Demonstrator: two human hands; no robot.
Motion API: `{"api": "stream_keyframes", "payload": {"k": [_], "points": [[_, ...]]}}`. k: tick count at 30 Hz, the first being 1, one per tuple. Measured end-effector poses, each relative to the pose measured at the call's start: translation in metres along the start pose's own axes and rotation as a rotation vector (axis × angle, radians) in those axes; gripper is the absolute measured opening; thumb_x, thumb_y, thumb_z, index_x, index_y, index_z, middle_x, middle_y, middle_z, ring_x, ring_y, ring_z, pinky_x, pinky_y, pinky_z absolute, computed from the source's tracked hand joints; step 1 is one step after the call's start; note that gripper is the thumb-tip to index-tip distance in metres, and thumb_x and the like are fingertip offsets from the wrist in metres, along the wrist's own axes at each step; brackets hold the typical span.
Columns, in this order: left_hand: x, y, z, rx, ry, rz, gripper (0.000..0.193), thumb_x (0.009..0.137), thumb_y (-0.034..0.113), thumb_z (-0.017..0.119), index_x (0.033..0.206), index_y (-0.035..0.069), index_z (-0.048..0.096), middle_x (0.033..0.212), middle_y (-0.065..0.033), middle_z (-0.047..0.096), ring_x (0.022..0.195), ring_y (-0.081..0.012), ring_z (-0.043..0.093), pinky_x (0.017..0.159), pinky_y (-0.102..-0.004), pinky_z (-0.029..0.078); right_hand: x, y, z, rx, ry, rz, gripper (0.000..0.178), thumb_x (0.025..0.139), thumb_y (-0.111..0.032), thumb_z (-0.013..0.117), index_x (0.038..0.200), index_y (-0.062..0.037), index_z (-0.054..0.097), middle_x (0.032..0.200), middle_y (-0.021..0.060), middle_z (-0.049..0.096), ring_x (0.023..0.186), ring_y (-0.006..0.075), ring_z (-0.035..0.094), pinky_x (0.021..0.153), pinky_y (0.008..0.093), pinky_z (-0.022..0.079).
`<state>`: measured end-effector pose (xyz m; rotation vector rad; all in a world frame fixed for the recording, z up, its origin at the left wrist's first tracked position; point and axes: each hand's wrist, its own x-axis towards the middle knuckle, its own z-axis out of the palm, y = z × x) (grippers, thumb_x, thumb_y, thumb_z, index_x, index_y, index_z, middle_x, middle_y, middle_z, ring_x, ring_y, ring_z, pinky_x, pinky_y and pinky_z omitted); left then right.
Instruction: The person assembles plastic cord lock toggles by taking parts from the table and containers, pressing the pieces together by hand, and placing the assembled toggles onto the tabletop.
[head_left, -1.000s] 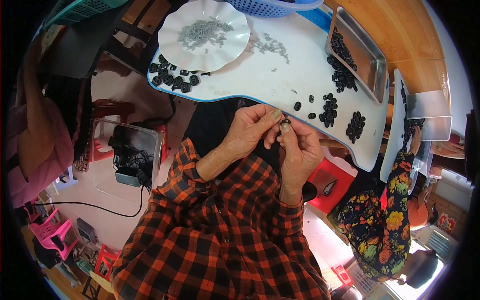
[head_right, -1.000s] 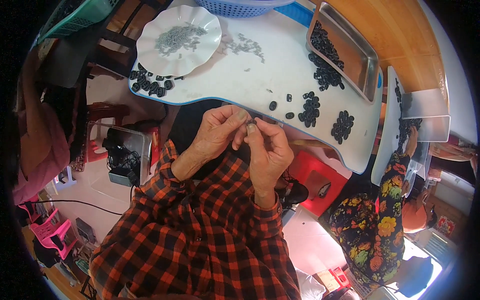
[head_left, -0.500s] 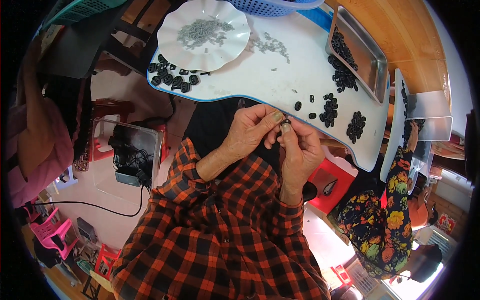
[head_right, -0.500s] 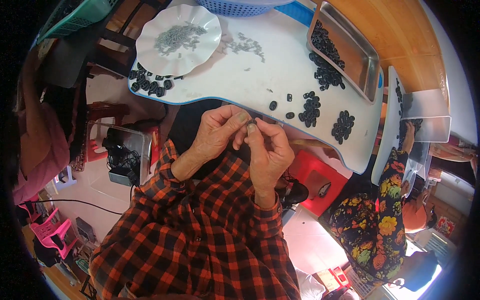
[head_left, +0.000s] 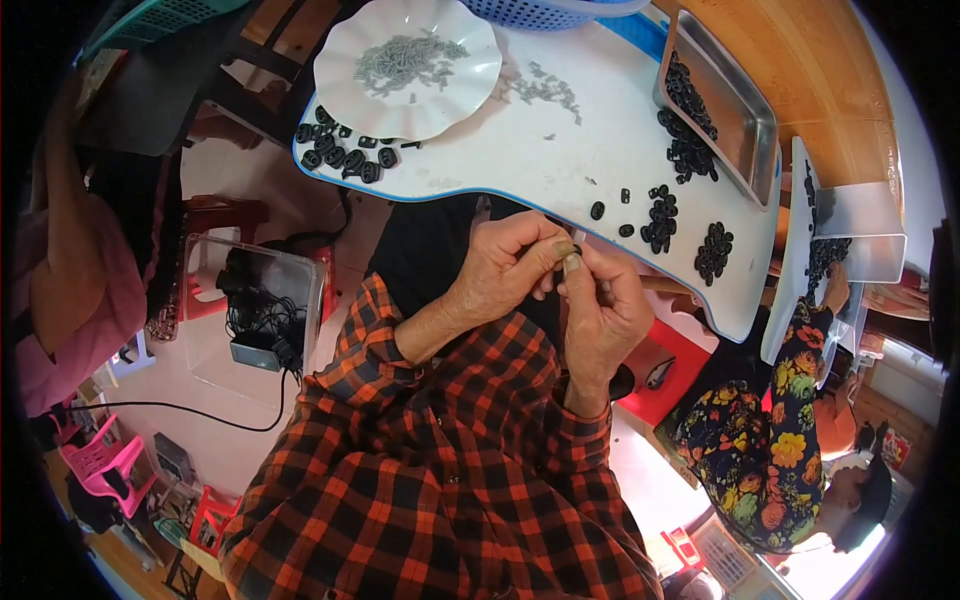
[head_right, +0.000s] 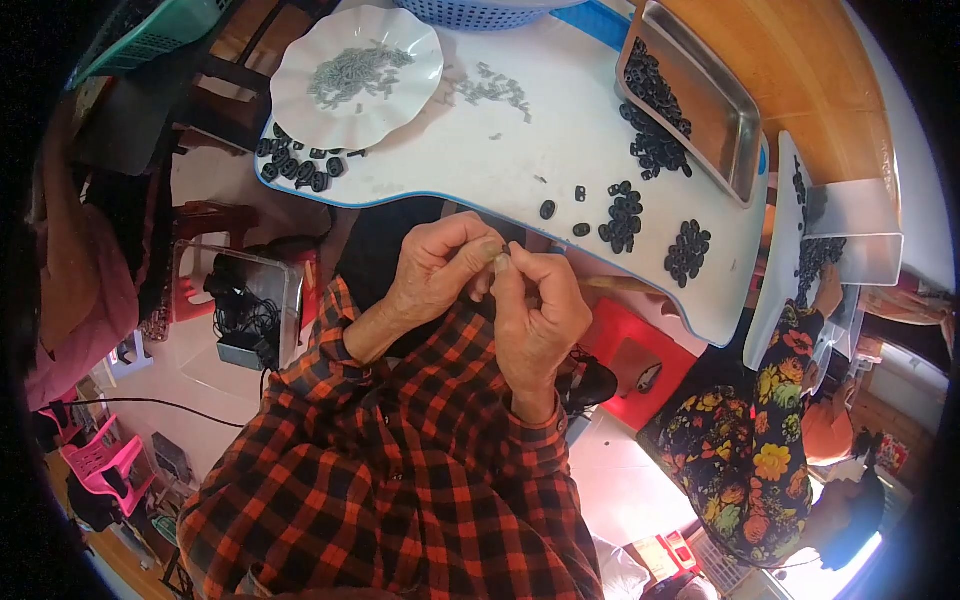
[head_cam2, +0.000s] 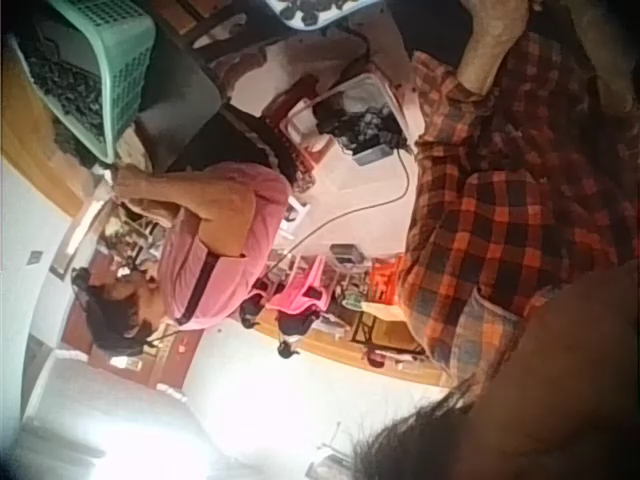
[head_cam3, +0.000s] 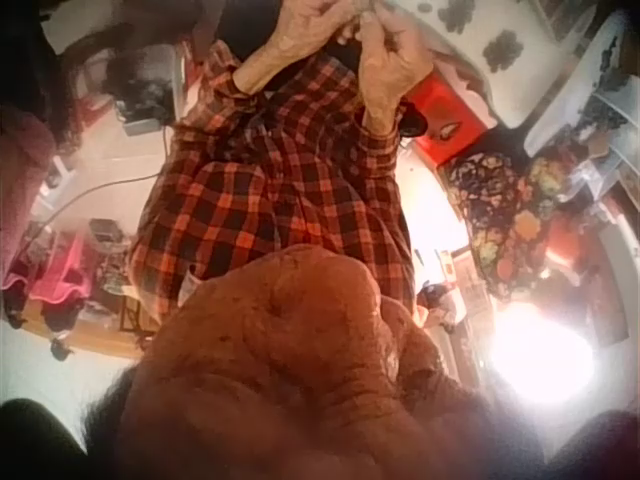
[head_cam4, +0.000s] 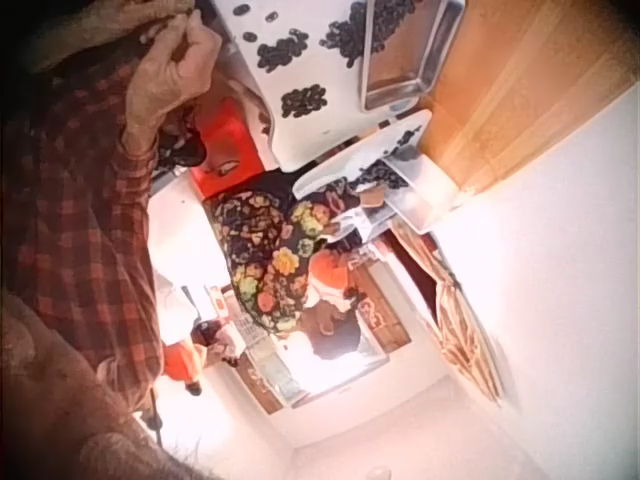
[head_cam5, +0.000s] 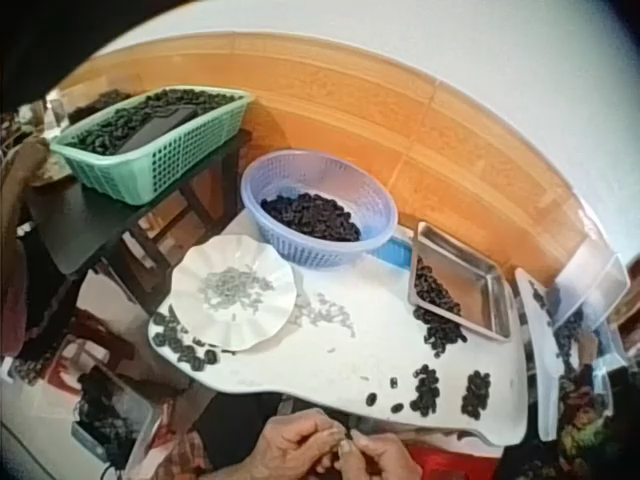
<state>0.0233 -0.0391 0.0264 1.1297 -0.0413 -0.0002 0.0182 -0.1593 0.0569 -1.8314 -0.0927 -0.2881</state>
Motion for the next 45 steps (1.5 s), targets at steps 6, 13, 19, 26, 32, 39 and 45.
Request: {"api": "stream_keyframes", "payload": {"k": [6,13,19,26,32,39,45], "points": [[0.001,-0.006,0.001,-0.097,-0.041,-0.044,0.020,0.096,0.014,0.049,0.092,-0.003,0.058,0.071,-0.0021,0.057,0.056,-0.0055,0.053,0.048,-0.0188,0.045,0.003,-0.008,-0.002,0.174,-0.026,0.215,0.009,0.083,0.004,0.063,0.092,0.0025,0.063,0.075,0.0001,0.060,0.063,0.0032,0.051,0.055,0.0164,0.042],[0.002,-0.009,0.001,-0.089,-0.033,-0.038,0.020,0.098,0.016,0.045,0.096,-0.002,0.055,0.074,-0.0024,0.057,0.057,-0.0057,0.053,0.049,-0.0188,0.046,0.002,-0.005,-0.005,0.144,-0.020,0.199,0.010,0.084,0.003,0.062,0.094,0.0033,0.063,0.079,0.0032,0.062,0.065,0.0054,0.056,0.058,0.0174,0.046],[0.000,-0.009,0.005,-0.032,-0.022,0.003,0.017,0.097,0.014,0.046,0.091,0.000,0.053,0.069,-0.0016,0.054,0.055,-0.0043,0.050,0.047,-0.0182,0.044,0.000,-0.002,-0.007,0.124,-0.024,0.183,0.011,0.084,0.004,0.062,0.094,0.0035,0.063,0.078,0.0031,0.062,0.065,0.0057,0.056,0.058,0.0177,0.046],[-0.002,-0.010,0.004,0.003,-0.037,0.017,0.016,0.097,0.013,0.046,0.090,0.000,0.053,0.067,-0.0007,0.053,0.054,-0.0040,0.049,0.046,-0.0183,0.043,0.001,-0.005,-0.004,0.151,-0.065,0.124,0.009,0.083,0.007,0.060,0.091,0.0037,0.061,0.074,0.0028,0.060,0.065,0.0059,0.056,0.056,0.0185,0.045],[0.000,-0.006,0.002,0.033,-0.006,0.034,0.017,0.097,0.014,0.046,0.091,-0.001,0.053,0.069,-0.0014,0.055,0.054,-0.0038,0.050,0.046,-0.0180,0.043,0.002,-0.001,-0.006,0.170,-0.084,0.197,0.011,0.086,0.001,0.060,0.096,0.0035,0.062,0.075,0.0038,0.062,0.065,0.0064,0.056,0.059,0.0194,0.046],[0.001,-0.008,0.002,-0.002,0.003,-0.013,0.020,0.097,0.016,0.047,0.092,-0.002,0.054,0.072,-0.0021,0.057,0.054,-0.0043,0.051,0.046,-0.0181,0.044,0.005,-0.003,-0.012,0.240,-0.087,0.370,0.018,0.087,-0.002,0.060,0.104,0.0044,0.062,0.085,0.0074,0.065,0.069,0.0080,0.058,0.062,0.0187,0.047],[-0.001,-0.009,0.004,0.028,-0.022,-0.030,0.020,0.097,0.016,0.048,0.092,-0.002,0.055,0.072,-0.0019,0.057,0.054,-0.0044,0.052,0.046,-0.0181,0.043,0.004,0.005,-0.013,0.261,-0.069,0.370,0.017,0.085,-0.005,0.064,0.100,0.0024,0.063,0.079,0.0046,0.065,0.068,0.0073,0.058,0.062,0.0202,0.048]]}}
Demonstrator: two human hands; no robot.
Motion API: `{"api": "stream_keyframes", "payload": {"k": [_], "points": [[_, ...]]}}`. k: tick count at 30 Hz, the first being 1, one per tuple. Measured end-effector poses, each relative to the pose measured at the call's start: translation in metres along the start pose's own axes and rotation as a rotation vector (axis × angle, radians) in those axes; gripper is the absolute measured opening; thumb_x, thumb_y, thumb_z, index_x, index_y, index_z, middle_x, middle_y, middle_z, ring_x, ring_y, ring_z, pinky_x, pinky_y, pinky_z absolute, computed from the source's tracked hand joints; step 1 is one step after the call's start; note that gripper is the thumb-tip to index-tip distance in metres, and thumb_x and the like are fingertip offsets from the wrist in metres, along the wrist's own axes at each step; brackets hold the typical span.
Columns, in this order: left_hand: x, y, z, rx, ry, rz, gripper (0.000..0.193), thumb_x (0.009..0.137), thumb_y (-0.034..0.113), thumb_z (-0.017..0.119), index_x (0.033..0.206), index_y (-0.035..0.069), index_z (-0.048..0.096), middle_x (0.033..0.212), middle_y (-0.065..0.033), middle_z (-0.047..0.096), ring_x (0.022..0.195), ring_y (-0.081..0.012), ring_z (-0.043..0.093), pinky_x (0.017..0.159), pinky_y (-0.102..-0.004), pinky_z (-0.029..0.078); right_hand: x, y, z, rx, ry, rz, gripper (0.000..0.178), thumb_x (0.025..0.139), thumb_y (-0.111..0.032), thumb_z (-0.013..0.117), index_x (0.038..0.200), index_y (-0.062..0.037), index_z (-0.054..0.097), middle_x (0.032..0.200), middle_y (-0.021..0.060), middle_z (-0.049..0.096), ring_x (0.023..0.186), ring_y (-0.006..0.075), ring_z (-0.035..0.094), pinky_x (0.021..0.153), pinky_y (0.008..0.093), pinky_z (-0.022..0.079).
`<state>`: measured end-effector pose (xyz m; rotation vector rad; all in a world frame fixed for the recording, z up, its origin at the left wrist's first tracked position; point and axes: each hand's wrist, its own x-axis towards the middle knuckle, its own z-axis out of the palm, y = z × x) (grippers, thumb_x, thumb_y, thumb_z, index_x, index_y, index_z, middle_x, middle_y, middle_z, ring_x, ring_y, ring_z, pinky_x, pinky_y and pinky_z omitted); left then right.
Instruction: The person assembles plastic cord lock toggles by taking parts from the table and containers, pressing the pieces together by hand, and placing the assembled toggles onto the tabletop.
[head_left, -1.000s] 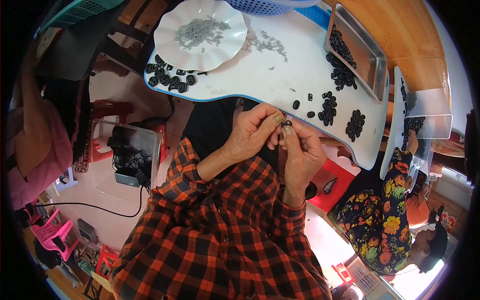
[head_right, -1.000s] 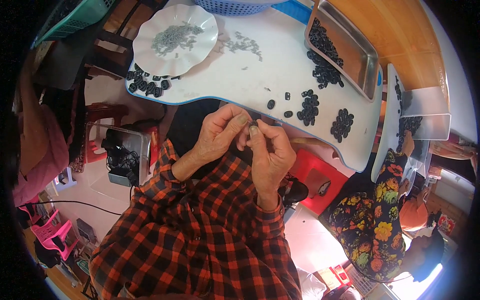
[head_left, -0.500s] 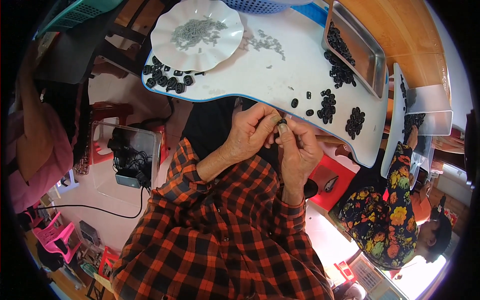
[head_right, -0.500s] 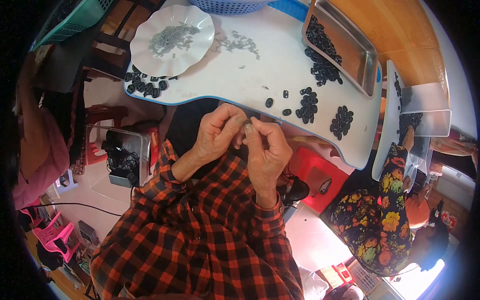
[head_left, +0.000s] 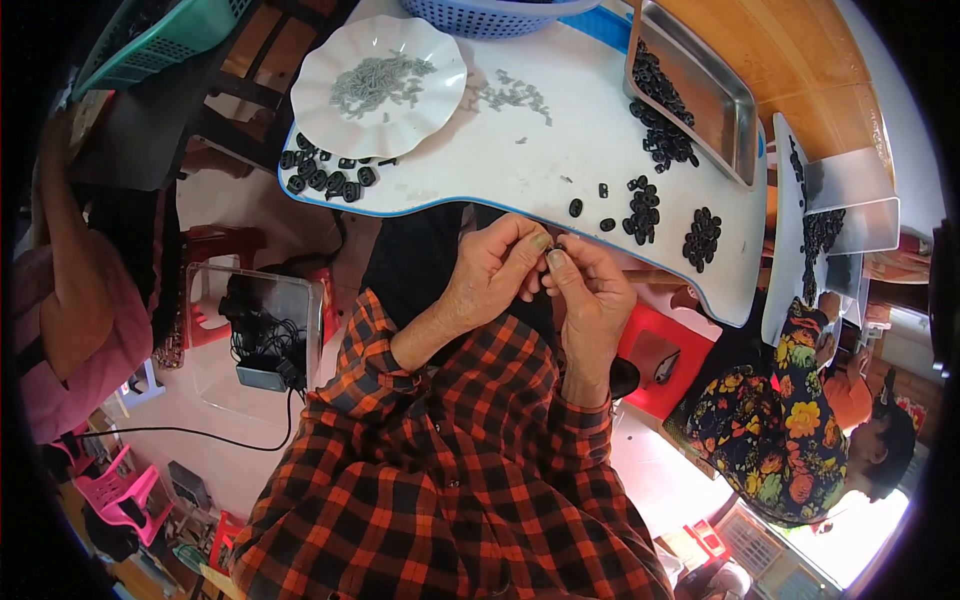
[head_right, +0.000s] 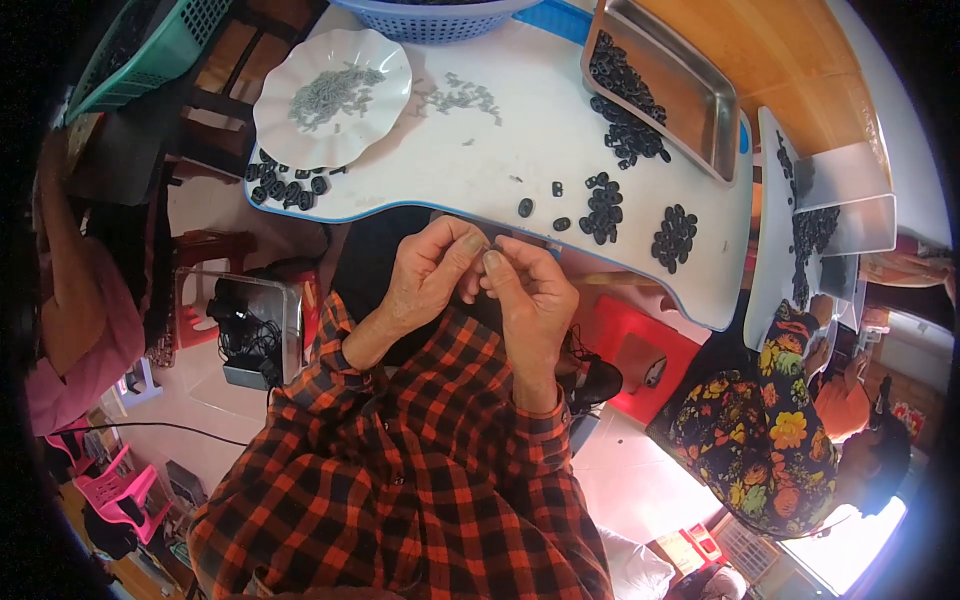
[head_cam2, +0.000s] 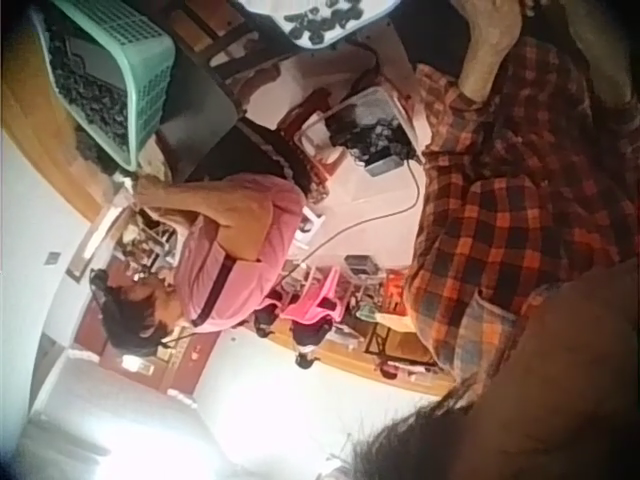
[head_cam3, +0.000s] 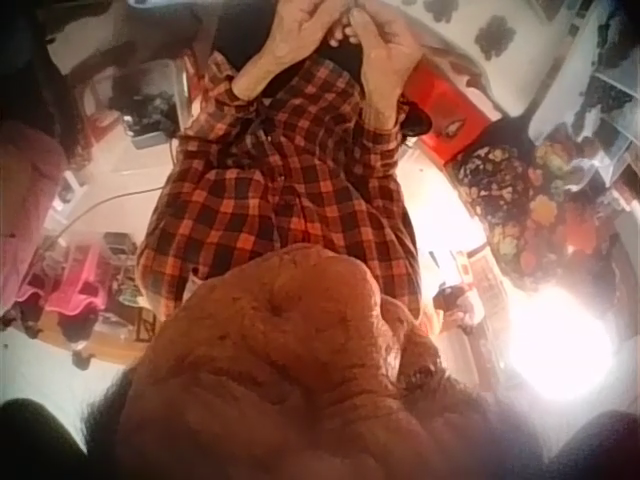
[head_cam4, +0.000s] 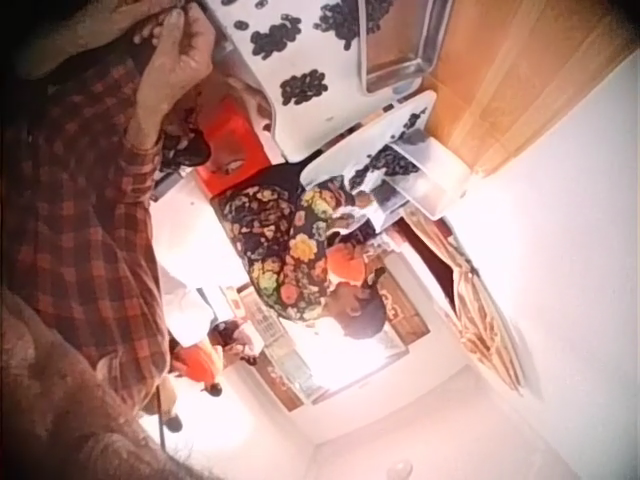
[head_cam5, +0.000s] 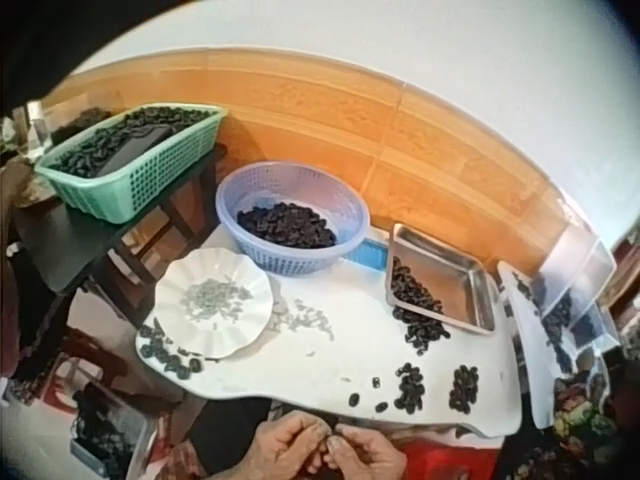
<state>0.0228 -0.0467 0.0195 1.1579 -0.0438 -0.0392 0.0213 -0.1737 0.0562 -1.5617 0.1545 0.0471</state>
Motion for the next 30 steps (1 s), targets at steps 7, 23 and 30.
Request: {"api": "stream_keyframes", "payload": {"k": [7,23,30], "points": [[0.001,-0.003,0.005,0.014,-0.011,-0.021,0.018,0.097,0.014,0.048,0.092,-0.001,0.056,0.069,-0.0003,0.056,0.053,-0.0033,0.052,0.045,-0.0174,0.044,-0.002,0.002,-0.008,0.025,0.009,0.002,0.013,0.084,-0.006,0.065,0.095,0.0009,0.063,0.079,0.0026,0.064,0.066,0.0062,0.056,0.060,0.0195,0.046],[0.049,-0.016,0.049,1.036,-0.035,0.502,0.016,0.080,0.009,0.065,0.094,0.004,0.059,0.080,-0.0108,0.052,0.067,-0.0299,0.059,0.054,-0.0359,0.047,-0.007,0.010,-0.056,0.046,0.261,0.046,0.014,0.088,-0.010,0.061,0.098,-0.0005,0.058,0.083,0.0068,0.067,0.061,0.0061,0.057,0.054,0.0171,0.043],[0.062,-0.020,0.061,1.326,-0.133,0.418,0.016,0.073,0.010,0.064,0.081,0.001,0.054,0.083,-0.0138,0.049,0.076,-0.0286,0.058,0.054,-0.0365,0.050,-0.006,0.008,-0.055,0.055,0.259,0.045,0.013,0.087,-0.007,0.062,0.098,-0.0006,0.059,0.079,0.0055,0.066,0.059,0.0057,0.056,0.052,0.0170,0.042]]}}
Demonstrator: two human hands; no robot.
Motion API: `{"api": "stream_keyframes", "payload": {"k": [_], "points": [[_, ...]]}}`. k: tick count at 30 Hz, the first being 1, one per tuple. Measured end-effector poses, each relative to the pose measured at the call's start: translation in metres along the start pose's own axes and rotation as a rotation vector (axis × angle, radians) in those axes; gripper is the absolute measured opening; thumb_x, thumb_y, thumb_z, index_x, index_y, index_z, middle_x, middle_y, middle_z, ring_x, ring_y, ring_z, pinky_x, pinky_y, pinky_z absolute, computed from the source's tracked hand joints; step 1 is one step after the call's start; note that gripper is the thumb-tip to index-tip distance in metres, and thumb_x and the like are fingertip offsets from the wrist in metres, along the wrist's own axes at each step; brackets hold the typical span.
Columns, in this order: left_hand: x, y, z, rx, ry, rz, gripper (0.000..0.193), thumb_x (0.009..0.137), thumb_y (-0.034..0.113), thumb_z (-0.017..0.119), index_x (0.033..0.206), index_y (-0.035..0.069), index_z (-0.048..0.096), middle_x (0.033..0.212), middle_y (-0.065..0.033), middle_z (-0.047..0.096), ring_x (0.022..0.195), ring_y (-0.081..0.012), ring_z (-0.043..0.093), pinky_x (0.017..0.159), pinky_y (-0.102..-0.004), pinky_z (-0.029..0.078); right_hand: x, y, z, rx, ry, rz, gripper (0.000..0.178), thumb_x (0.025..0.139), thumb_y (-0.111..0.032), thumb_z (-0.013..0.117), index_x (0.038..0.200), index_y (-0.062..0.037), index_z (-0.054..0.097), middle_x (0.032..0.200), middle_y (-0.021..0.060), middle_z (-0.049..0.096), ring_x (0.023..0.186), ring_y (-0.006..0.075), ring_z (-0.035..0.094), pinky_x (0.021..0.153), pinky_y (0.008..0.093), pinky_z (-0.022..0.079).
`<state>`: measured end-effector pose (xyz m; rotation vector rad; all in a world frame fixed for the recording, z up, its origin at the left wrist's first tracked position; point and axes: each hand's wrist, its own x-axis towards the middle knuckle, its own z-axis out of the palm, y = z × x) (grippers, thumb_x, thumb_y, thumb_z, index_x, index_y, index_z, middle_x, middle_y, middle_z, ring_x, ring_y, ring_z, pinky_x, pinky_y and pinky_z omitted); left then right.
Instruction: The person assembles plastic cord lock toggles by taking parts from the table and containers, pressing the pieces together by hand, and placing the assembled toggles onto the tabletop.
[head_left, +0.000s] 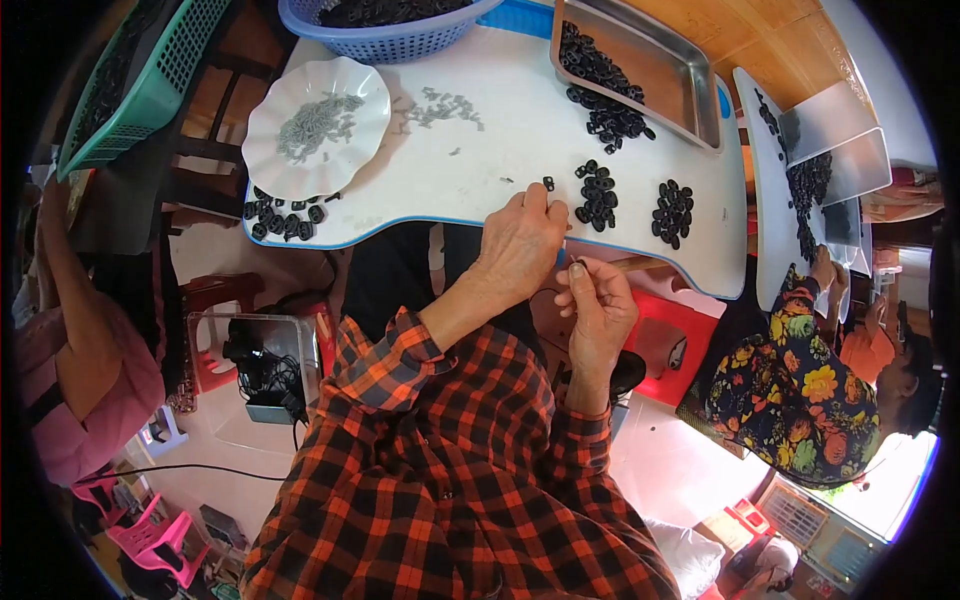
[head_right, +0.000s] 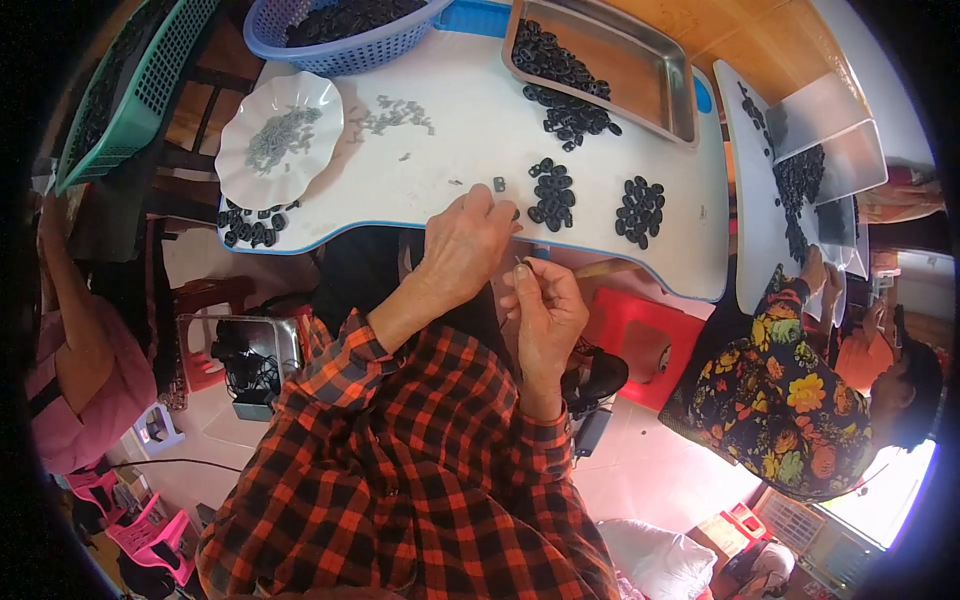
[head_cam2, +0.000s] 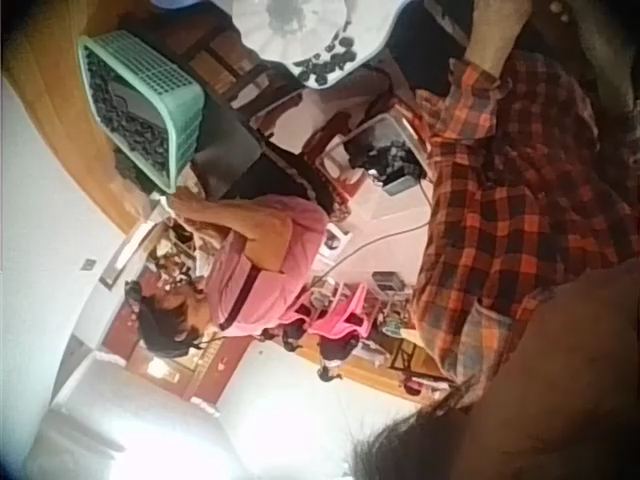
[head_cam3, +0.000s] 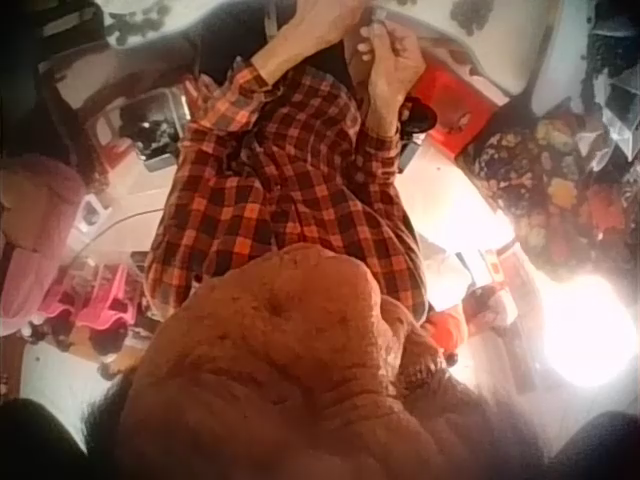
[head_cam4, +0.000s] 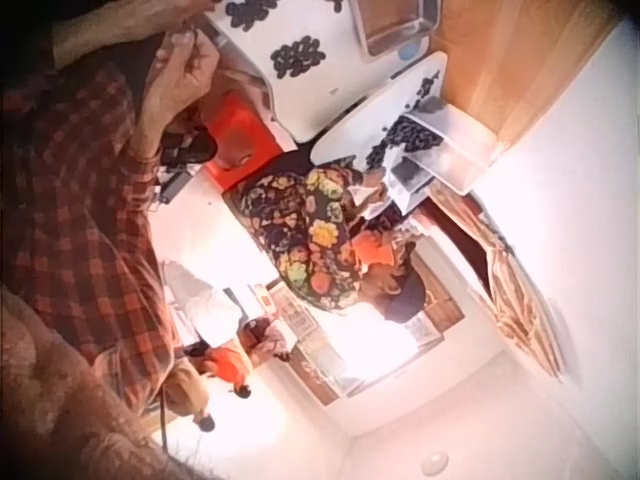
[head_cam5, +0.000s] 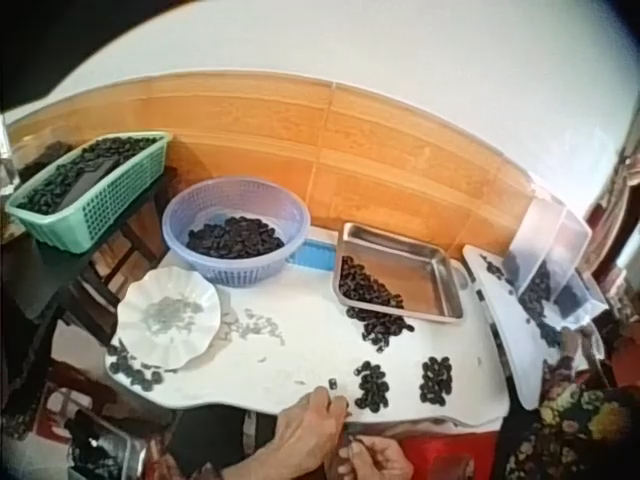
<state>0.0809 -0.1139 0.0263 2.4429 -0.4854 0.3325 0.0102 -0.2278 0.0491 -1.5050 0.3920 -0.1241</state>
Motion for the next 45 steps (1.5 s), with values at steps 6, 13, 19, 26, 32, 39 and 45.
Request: {"api": "stream_keyframes", "payload": {"k": [6,13,19,26,32,39,45], "points": [[-0.001,-0.001,0.002,-0.023,0.048,0.007,0.014,0.070,0.007,0.063,0.079,0.001,0.053,0.083,-0.0139,0.047,0.076,-0.0289,0.057,0.053,-0.0369,0.049,0.002,0.003,-0.001,0.052,0.025,0.002,0.014,0.087,-0.008,0.063,0.098,-0.0002,0.060,0.079,0.0055,0.066,0.060,0.0059,0.056,0.052,0.0172,0.043],[-0.005,-0.005,-0.001,-0.121,0.135,0.061,0.017,0.069,0.004,0.063,0.082,0.002,0.052,0.083,-0.0121,0.047,0.076,-0.0290,0.056,0.055,-0.0375,0.048,0.003,0.006,0.000,0.013,0.008,-0.022,0.014,0.089,-0.011,0.061,0.097,-0.0004,0.059,0.081,0.0063,0.066,0.061,0.0063,0.057,0.054,0.0175,0.043],[-0.016,-0.010,-0.014,-0.525,0.135,-0.032,0.018,0.076,0.004,0.066,0.088,0.000,0.054,0.083,-0.0119,0.055,0.071,-0.0250,0.060,0.056,-0.0340,0.050,0.003,0.001,0.004,-0.011,0.003,-0.023,0.013,0.089,-0.010,0.060,0.097,0.0002,0.058,0.082,0.0065,0.066,0.062,0.0060,0.056,0.055,0.0176,0.044],[-0.040,-0.018,-0.035,-1.585,-0.125,-0.438,0.021,0.090,0.000,0.054,0.110,-0.006,0.058,0.087,-0.0074,0.064,0.076,-0.0111,0.064,0.069,-0.0258,0.057,0.001,0.002,0.013,0.107,-0.047,-0.010,0.010,0.090,-0.008,0.058,0.097,-0.0003,0.057,0.081,0.0049,0.065,0.062,0.0057,0.054,0.057,0.0179,0.045],[-0.052,-0.025,-0.040,-1.665,-0.157,-0.402,0.029,0.089,-0.003,0.054,0.117,-0.008,0.054,0.100,-0.0139,0.064,0.083,-0.0167,0.066,0.075,-0.0294,0.057,0.002,0.001,0.017,0.005,-0.081,-0.048,0.008,0.091,-0.006,0.057,0.096,-0.0004,0.056,0.085,0.0074,0.065,0.066,0.0071,0.057,0.057,0.0184,0.045],[-0.057,-0.025,-0.042,-1.692,-0.111,-0.442,0.030,0.085,-0.005,0.059,0.115,-0.007,0.055,0.092,-0.0146,0.066,0.083,-0.0194,0.067,0.074,-0.0311,0.058,-0.005,-0.004,0.027,0.022,-0.106,-0.064,0.009,0.090,-0.008,0.058,0.096,-0.0008,0.057,0.085,0.0049,0.065,0.067,0.0050,0.056,0.057,0.0169,0.044],[-0.059,-0.031,-0.039,-1.777,-0.084,-0.448,0.028,0.082,-0.006,0.061,0.110,-0.006,0.057,0.091,-0.0139,0.065,0.078,-0.0191,0.066,0.069,-0.0300,0.058,-0.014,-0.015,0.032,-0.117,-0.090,-0.066,0.008,0.088,-0.008,0.063,0.092,-0.0023,0.060,0.080,0.0017,0.063,0.063,0.0040,0.055,0.054,0.0156,0.041]]}}
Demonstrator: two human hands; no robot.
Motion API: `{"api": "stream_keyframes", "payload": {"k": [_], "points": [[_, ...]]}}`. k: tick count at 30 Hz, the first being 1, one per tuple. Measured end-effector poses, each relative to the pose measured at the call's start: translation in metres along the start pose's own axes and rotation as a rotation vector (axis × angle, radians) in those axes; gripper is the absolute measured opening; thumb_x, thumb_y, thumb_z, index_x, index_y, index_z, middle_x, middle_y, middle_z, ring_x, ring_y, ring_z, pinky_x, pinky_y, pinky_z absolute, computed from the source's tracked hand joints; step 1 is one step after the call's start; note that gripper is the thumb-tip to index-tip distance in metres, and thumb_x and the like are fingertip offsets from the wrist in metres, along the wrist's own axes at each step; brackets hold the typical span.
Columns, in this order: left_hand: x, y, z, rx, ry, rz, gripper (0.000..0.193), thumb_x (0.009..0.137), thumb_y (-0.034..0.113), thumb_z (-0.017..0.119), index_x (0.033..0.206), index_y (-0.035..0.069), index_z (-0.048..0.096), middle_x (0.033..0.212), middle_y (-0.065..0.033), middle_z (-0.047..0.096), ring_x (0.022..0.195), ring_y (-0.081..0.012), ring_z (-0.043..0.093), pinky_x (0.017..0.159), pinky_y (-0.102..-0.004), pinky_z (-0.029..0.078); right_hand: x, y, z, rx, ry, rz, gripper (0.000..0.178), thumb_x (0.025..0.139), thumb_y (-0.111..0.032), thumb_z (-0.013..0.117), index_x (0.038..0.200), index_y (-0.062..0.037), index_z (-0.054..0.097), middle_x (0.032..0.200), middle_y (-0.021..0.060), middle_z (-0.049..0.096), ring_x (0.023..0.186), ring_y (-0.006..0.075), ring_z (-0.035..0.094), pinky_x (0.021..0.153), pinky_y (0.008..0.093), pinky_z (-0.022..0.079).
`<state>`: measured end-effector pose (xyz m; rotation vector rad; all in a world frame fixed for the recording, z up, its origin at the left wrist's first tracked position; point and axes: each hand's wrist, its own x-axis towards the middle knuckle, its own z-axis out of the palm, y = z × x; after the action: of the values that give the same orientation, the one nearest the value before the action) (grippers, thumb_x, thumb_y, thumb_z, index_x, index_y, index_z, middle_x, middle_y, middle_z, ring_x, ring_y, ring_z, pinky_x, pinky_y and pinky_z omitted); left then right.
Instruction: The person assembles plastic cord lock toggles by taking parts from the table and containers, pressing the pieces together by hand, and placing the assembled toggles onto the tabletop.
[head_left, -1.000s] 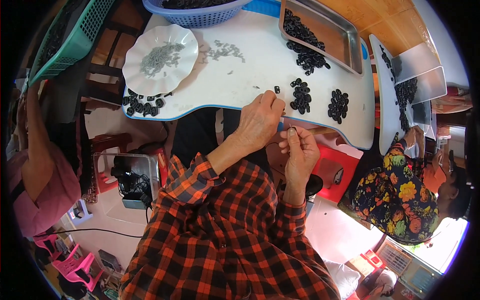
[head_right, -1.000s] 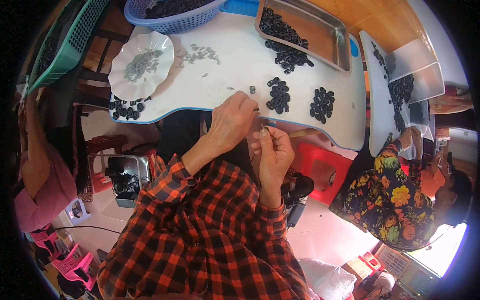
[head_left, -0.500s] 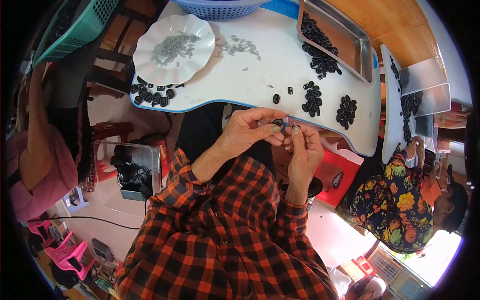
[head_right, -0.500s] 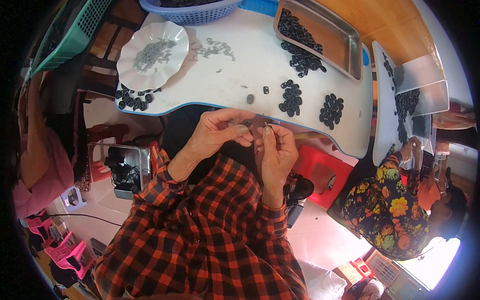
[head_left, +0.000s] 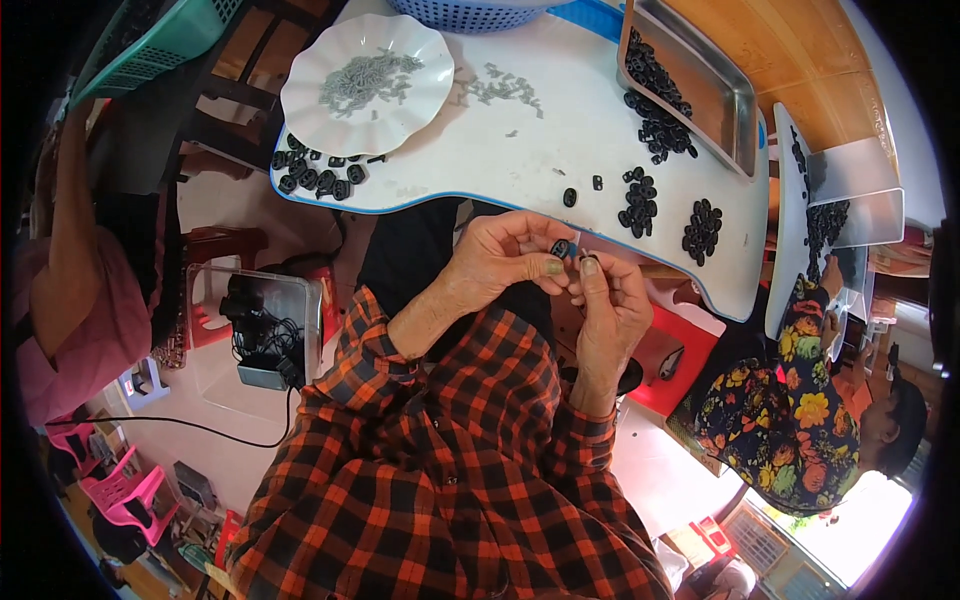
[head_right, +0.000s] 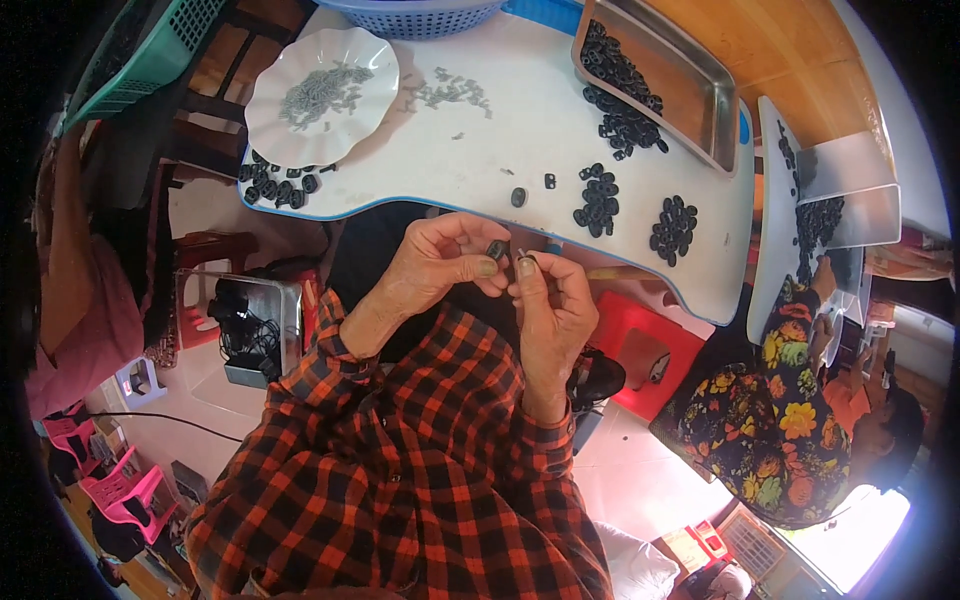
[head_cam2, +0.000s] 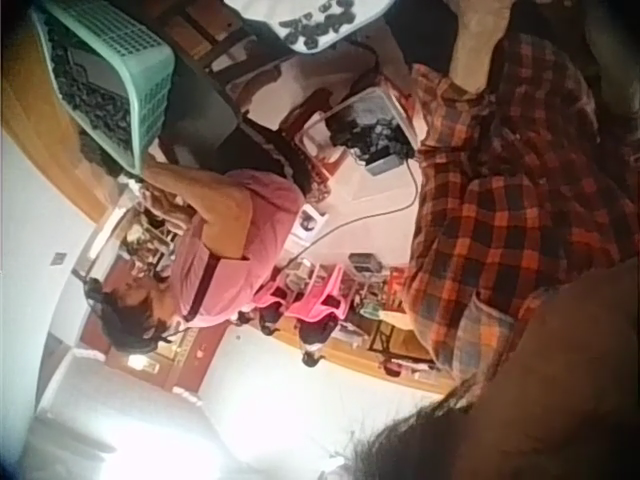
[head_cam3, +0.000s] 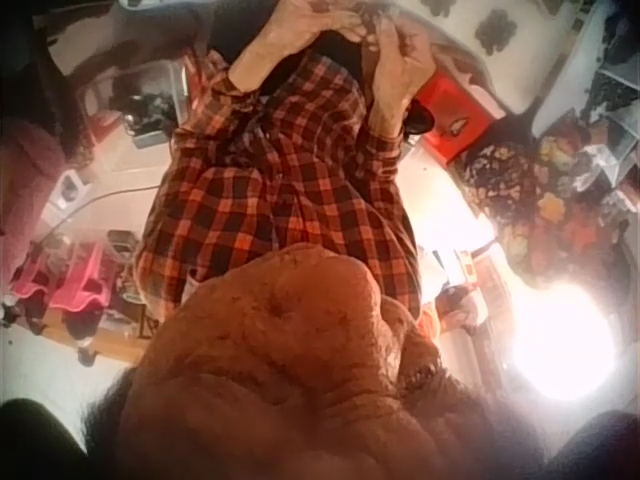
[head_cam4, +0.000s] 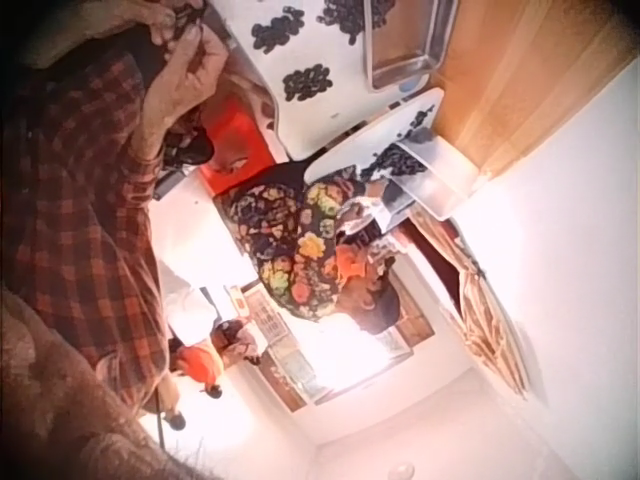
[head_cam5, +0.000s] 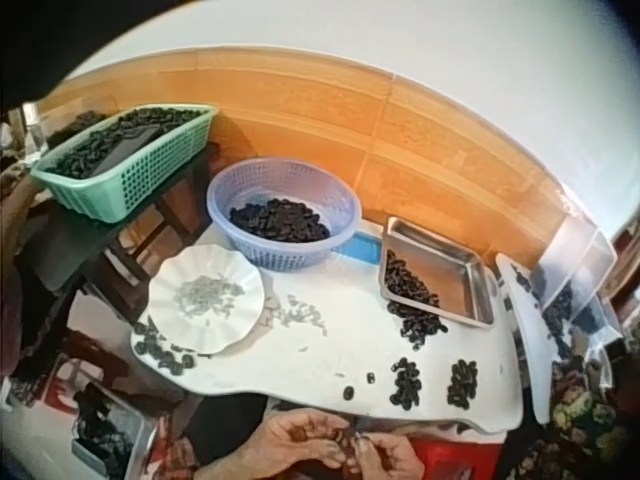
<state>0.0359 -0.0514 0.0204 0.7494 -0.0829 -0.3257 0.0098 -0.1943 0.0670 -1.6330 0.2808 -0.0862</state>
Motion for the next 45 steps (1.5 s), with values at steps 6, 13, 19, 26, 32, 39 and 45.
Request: {"api": "stream_keyframes", "payload": {"k": [6,13,19,26,32,39,45], "points": [[-0.001,-0.003,-0.004,-0.066,-0.001,-0.005,0.029,0.081,-0.004,0.064,0.109,-0.005,0.057,0.091,-0.0126,0.065,0.076,-0.0168,0.065,0.066,-0.0270,0.057,-0.005,-0.005,0.005,-0.059,-0.002,-0.074,0.010,0.085,-0.006,0.065,0.094,-0.0012,0.063,0.077,0.0017,0.062,0.061,0.0043,0.054,0.054,0.0165,0.042],[-0.003,-0.003,-0.004,-0.049,0.005,0.003,0.029,0.082,-0.005,0.063,0.109,-0.005,0.057,0.092,-0.0121,0.065,0.077,-0.0161,0.065,0.067,-0.0264,0.056,-0.006,-0.003,0.007,-0.049,-0.030,-0.069,0.010,0.084,-0.004,0.065,0.094,-0.0001,0.064,0.077,0.0011,0.062,0.061,0.0045,0.053,0.056,0.0167,0.043],[-0.005,0.000,-0.004,0.012,0.018,0.022,0.029,0.081,-0.005,0.064,0.110,-0.005,0.057,0.093,-0.0115,0.065,0.077,-0.0153,0.064,0.068,-0.0258,0.055,-0.005,0.000,0.007,-0.051,-0.060,-0.080,0.010,0.084,-0.003,0.065,0.094,0.0001,0.064,0.076,0.0005,0.062,0.062,0.0042,0.053,0.056,0.0165,0.043],[-0.003,-0.003,-0.007,0.023,0.068,0.034,0.027,0.082,-0.005,0.063,0.108,-0.003,0.056,0.093,-0.0118,0.065,0.081,-0.0157,0.064,0.071,-0.0262,0.055,-0.005,-0.001,0.007,-0.047,-0.007,-0.060,0.010,0.085,-0.005,0.064,0.094,0.0001,0.063,0.077,0.0014,0.063,0.061,0.0047,0.055,0.055,0.0165,0.043],[0.000,-0.010,-0.009,0.046,0.082,0.126,0.017,0.084,-0.005,0.060,0.100,-0.002,0.055,0.099,-0.0155,0.064,0.088,-0.0171,0.063,0.080,-0.0295,0.054,-0.006,0.002,0.017,0.039,-0.041,-0.012,0.011,0.087,-0.008,0.063,0.095,0.0002,0.061,0.079,0.0034,0.065,0.061,0.0048,0.056,0.054,0.0168,0.043],[-0.002,-0.020,-0.004,0.021,0.180,0.132,0.013,0.088,-0.001,0.057,0.100,0.000,0.054,0.105,-0.0173,0.064,0.091,-0.0151,0.062,0.081,-0.0271,0.051,-0.004,0.015,0.022,0.051,0.008,-0.028,0.012,0.087,-0.009,0.063,0.094,0.0001,0.061,0.081,0.0050,0.066,0.062,0.0056,0.058,0.054,0.0169,0.044],[-0.001,-0.022,-0.003,0.014,0.215,0.151,0.010,0.089,-0.003,0.056,0.099,-0.002,0.054,0.098,-0.0130,0.065,0.088,-0.0112,0.062,0.078,-0.0228,0.052,-0.001,0.019,0.023,0.054,0.051,-0.050,0.012,0.087,-0.009,0.064,0.095,0.0001,0.062,0.080,0.0045,0.066,0.064,0.0070,0.060,0.055,0.0174,0.045]]}}
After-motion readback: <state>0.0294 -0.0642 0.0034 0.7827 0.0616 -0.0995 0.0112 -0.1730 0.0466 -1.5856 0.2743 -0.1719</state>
